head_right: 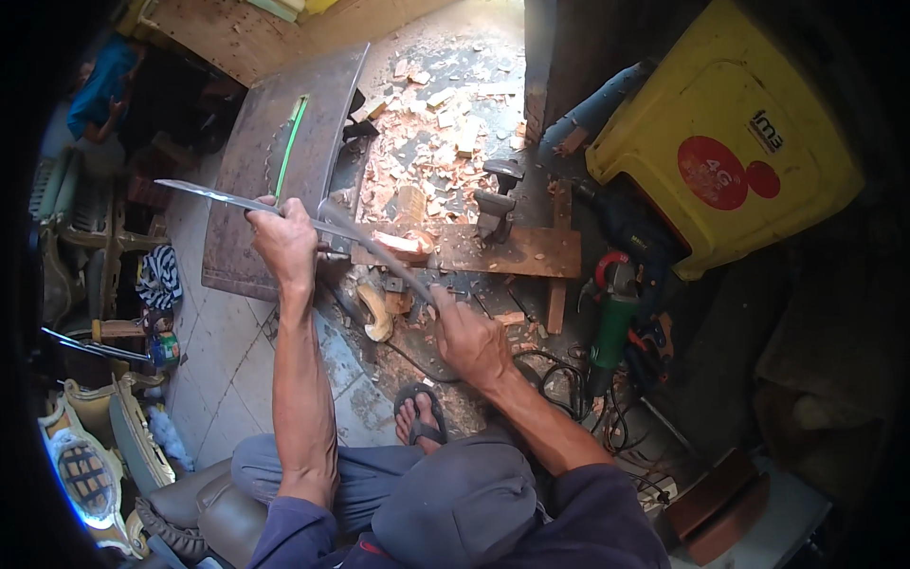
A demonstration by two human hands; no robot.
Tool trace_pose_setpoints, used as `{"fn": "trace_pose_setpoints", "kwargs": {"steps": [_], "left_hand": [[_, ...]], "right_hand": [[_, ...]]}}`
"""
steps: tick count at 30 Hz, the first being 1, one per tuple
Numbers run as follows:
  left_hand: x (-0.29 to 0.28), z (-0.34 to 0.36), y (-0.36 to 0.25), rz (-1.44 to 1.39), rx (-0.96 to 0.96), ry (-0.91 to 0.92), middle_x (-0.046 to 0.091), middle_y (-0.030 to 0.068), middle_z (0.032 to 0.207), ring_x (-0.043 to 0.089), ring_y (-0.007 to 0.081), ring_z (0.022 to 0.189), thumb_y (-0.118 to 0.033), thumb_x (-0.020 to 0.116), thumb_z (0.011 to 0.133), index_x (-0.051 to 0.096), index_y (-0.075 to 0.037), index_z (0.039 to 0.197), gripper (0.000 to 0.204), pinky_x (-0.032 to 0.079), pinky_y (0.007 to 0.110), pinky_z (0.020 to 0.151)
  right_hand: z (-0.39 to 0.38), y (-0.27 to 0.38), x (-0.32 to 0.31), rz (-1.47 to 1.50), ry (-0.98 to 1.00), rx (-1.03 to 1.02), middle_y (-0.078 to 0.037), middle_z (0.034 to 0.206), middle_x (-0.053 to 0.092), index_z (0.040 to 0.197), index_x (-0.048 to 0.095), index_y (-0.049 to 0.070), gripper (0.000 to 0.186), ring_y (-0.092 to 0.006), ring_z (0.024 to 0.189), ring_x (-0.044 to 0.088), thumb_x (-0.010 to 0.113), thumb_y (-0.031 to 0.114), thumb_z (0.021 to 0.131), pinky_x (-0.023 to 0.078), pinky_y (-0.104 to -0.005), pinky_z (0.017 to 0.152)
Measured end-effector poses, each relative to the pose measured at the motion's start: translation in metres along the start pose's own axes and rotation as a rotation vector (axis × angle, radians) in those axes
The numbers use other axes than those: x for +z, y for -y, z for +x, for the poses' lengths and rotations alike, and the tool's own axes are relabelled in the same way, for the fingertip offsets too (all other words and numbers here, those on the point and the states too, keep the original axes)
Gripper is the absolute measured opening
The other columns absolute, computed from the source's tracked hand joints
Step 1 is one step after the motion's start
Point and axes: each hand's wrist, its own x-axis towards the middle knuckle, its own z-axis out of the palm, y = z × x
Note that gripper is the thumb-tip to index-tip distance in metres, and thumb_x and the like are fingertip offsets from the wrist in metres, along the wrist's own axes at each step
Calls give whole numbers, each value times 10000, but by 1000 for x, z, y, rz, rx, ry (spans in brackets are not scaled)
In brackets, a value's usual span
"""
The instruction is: The person carves a wooden handle using a machete, removing thin wood shavings by hand while holding the handle over a workspace.
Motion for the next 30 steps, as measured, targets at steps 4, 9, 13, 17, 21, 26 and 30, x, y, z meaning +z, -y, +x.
{"fn": "trace_pose_setpoints", "kwargs": {"steps": [4, 9, 13, 17, 21, 26, 30], "left_hand": [[2, 1, 2, -80, -93, 67, 675, 330, 883, 693, 494, 873, -194, 573, 904, 530, 83, 1129, 359, 522, 529, 820], [-5, -1, 2, -106, -30, 88, 677, 313, 881, 694, 475, 839, -203, 580, 908, 531, 82, 1121, 359, 532, 509, 791], [5, -2, 11, -41, 64, 50, 674, 276, 726, 721, 440, 724, -135, 529, 912, 480, 69, 1116, 293, 552, 534, 659], [11, 6, 10, -120, -31, 95, 675, 284, 736, 711, 465, 729, -144, 530, 907, 494, 49, 1137, 303, 547, 533, 671], [9, 4, 12, 15, 113, 11, 674, 268, 723, 710, 445, 701, -141, 530, 906, 498, 51, 1122, 291, 543, 517, 656], [4, -1, -6, -154, -30, 110, 685, 286, 806, 710, 455, 783, -187, 550, 916, 519, 40, 1169, 342, 531, 518, 735], [-5, -2, -1, -172, -46, 125, 666, 234, 737, 708, 411, 734, -171, 547, 921, 497, 40, 1179, 337, 532, 494, 706]], "right_hand": [[-4, -22, 1, -103, 126, 168, -218, 816, 670, 1327, 543, 42, 432, -398, 640, 676, 601, 75, 900, 546, -491, 552], [-9, -21, 5, 22, -60, -32, -233, 824, 683, 1333, 538, 54, 438, -425, 648, 677, 604, 89, 901, 551, -518, 558], [1, -7, -7, -18, 59, 83, -214, 842, 701, 1307, 581, 66, 409, -410, 651, 679, 630, 95, 902, 548, -499, 568], [-6, -18, 0, -67, 90, 67, -205, 865, 711, 1305, 590, 69, 419, -406, 667, 684, 644, 71, 890, 547, -499, 570], [-7, -14, -4, -22, 35, 50, -213, 854, 700, 1293, 576, 86, 392, -416, 660, 678, 623, 91, 904, 539, -520, 572], [-3, -29, 2, -260, 345, 328, -215, 851, 694, 1332, 569, 80, 467, -407, 704, 689, 637, 37, 872, 545, -510, 589], [4, -9, -14, 35, 7, 11, -225, 847, 688, 1347, 511, 91, 429, -444, 706, 683, 574, 126, 924, 545, -561, 608]]}}
